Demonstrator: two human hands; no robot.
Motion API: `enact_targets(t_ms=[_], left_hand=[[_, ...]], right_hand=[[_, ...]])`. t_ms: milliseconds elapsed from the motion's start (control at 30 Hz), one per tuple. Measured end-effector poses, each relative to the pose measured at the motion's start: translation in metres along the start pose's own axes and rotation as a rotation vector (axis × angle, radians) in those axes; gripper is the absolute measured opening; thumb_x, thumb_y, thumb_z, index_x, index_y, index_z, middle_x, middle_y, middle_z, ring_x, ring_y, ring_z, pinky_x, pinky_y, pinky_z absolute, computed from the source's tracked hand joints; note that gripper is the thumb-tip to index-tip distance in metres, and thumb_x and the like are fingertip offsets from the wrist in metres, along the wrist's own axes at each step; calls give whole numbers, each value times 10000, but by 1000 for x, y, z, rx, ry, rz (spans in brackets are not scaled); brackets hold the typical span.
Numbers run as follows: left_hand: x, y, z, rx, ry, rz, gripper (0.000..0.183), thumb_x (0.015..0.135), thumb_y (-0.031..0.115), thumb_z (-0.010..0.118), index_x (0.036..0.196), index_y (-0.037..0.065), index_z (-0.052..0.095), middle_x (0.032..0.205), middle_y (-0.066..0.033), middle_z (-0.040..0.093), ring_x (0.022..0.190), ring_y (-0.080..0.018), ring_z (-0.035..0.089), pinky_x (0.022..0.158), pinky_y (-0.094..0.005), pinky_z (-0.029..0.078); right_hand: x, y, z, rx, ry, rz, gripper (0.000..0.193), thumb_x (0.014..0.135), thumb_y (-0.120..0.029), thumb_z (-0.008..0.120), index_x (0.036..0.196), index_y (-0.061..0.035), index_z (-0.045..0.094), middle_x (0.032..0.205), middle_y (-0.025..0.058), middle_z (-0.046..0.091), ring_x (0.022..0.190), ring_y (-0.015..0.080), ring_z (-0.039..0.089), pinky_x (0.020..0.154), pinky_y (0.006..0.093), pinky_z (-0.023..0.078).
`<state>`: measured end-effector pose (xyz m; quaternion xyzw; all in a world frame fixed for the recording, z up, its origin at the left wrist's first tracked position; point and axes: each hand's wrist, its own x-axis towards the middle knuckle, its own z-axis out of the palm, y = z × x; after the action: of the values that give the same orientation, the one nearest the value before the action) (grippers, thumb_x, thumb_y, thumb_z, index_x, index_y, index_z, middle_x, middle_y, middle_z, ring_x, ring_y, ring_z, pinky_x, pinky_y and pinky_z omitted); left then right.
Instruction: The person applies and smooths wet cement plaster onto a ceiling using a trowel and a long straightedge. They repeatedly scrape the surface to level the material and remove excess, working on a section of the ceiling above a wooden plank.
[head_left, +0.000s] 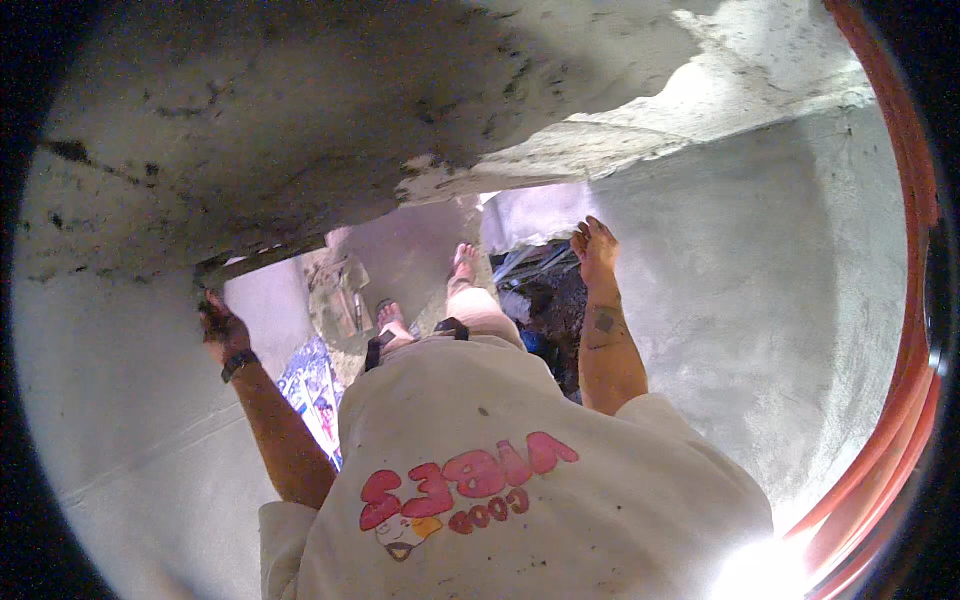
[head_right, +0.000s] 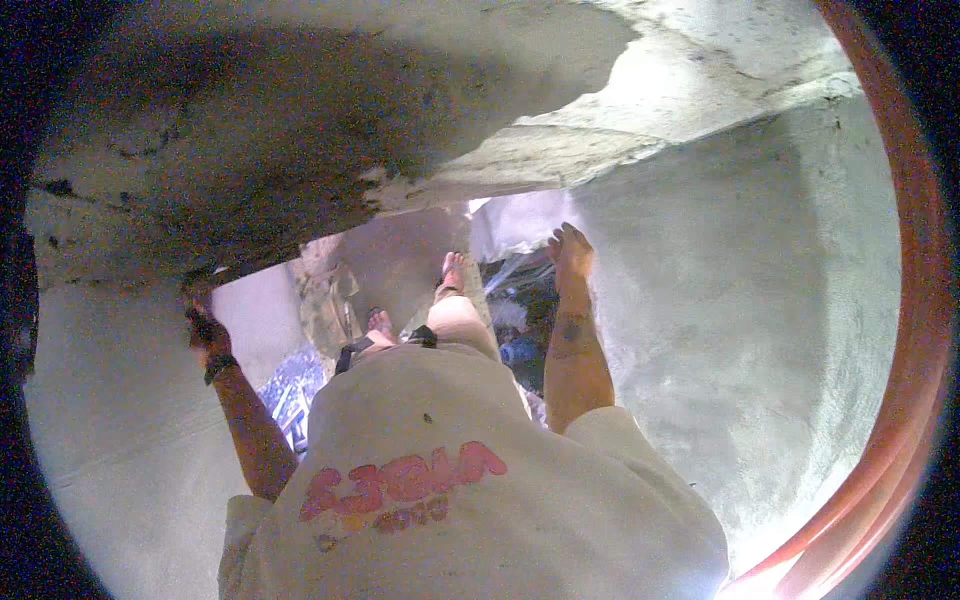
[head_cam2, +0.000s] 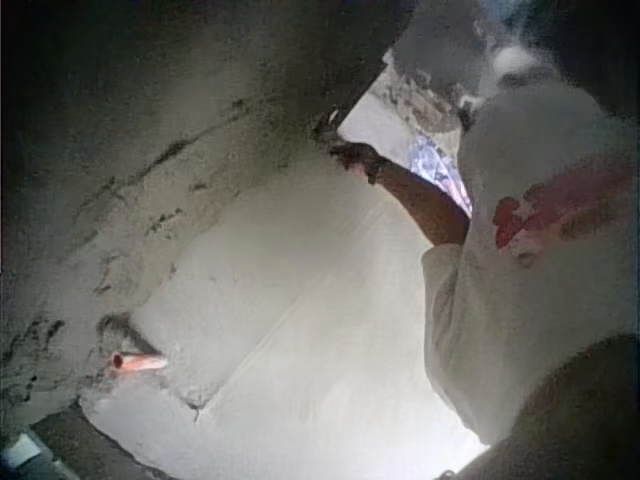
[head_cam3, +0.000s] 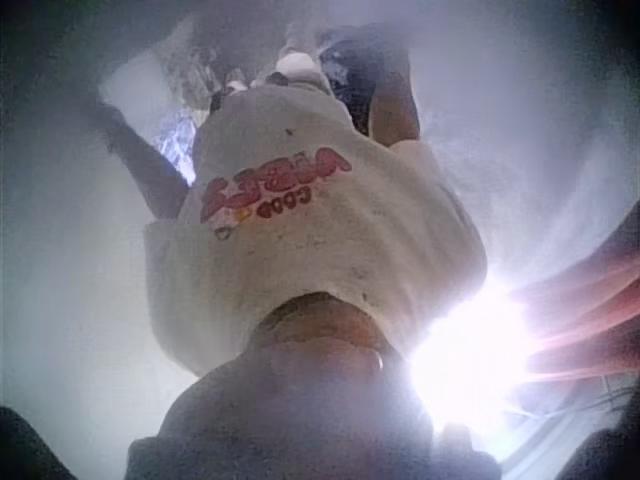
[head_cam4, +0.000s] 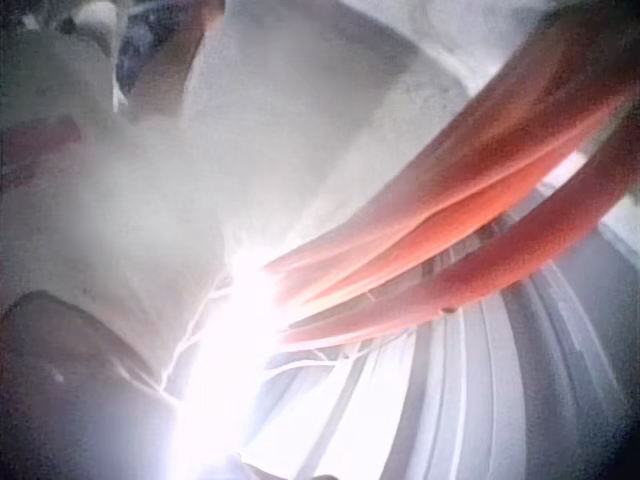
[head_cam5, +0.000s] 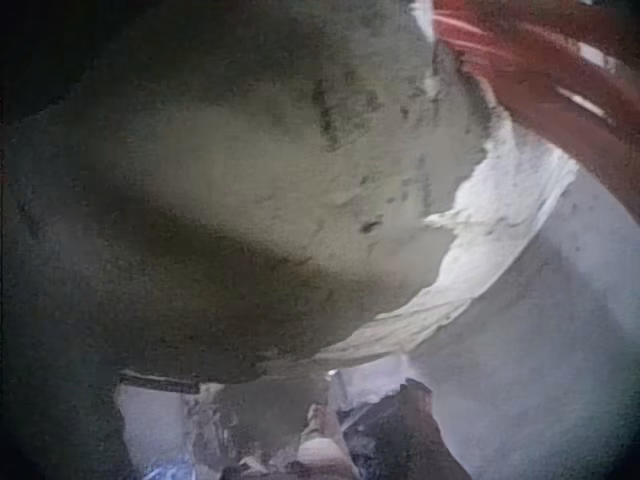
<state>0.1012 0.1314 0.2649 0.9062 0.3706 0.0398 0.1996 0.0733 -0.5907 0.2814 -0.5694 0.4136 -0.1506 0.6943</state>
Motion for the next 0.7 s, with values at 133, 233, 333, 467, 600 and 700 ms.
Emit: enact_targets(t_ms=[133, 233, 333, 467, 600, 700], left_hand=[[42, -77, 51, -375, 48, 151, 416, 1094, 293, 502, 1367, -2, 610, 1351, -123, 671, 1228, -242, 618, 1060, -360, 471], [38, -62, 47, -299, 60, 185, 436, 1092, 315, 499, 1386, 9, 598, 1367, -129, 661, 1224, -245, 627, 1060, -358, 475], [-8, 7, -15, -4, -1, -22, 456, 1090, 348, 492, 1400, 29, 592, 1374, -140, 654, 1214, -264, 642, 1053, -357, 480], [4, -10, 5, 149, -17, 76, 505, 1085, 427, 460, 1392, 52, 602, 1328, -173, 671, 1209, -329, 647, 1018, -385, 500], [39, -79, 56, -377, 180, 137, 508, 1083, 435, 461, 1349, 33, 623, 1295, -184, 682, 1199, -348, 648, 1001, -400, 510], [27, -56, 37, 54, 110, 185, 492, 1081, 419, 484, 1338, 23, 622, 1311, -186, 674, 1205, -342, 644, 1019, -391, 504]], right_hand=[[22, -43, 31, -197, -99, -175, 490, 1009, -329, 615, 1380, -10, 590, 1206, 123, 688, 1020, 248, 678, 849, 374, 543], [44, -54, 40, -371, -149, -292, 490, 999, -351, 619, 1349, -9, 615, 1194, 120, 701, 1039, 238, 689, 841, 365, 542], [54, -64, 61, -542, -247, -396, 512, 994, -408, 619, 1235, 40, 671, 1044, 142, 741, 873, 214, 719, 728, 329, 545], [96, -60, 46, -817, -194, -523, 433, 987, -369, 622, 1032, 53, 707, 826, 162, 750, 728, 246, 740, 674, 376, 559], [92, -69, 67, -902, -224, -539, 400, 1010, -309, 577, 977, 71, 700, 831, 162, 741, 720, 226, 727, 671, 354, 585], [112, -58, 50, -980, -209, -607, 373, 1010, -294, 577, 945, 55, 693, 838, 149, 744, 729, 211, 730, 664, 350, 591]])
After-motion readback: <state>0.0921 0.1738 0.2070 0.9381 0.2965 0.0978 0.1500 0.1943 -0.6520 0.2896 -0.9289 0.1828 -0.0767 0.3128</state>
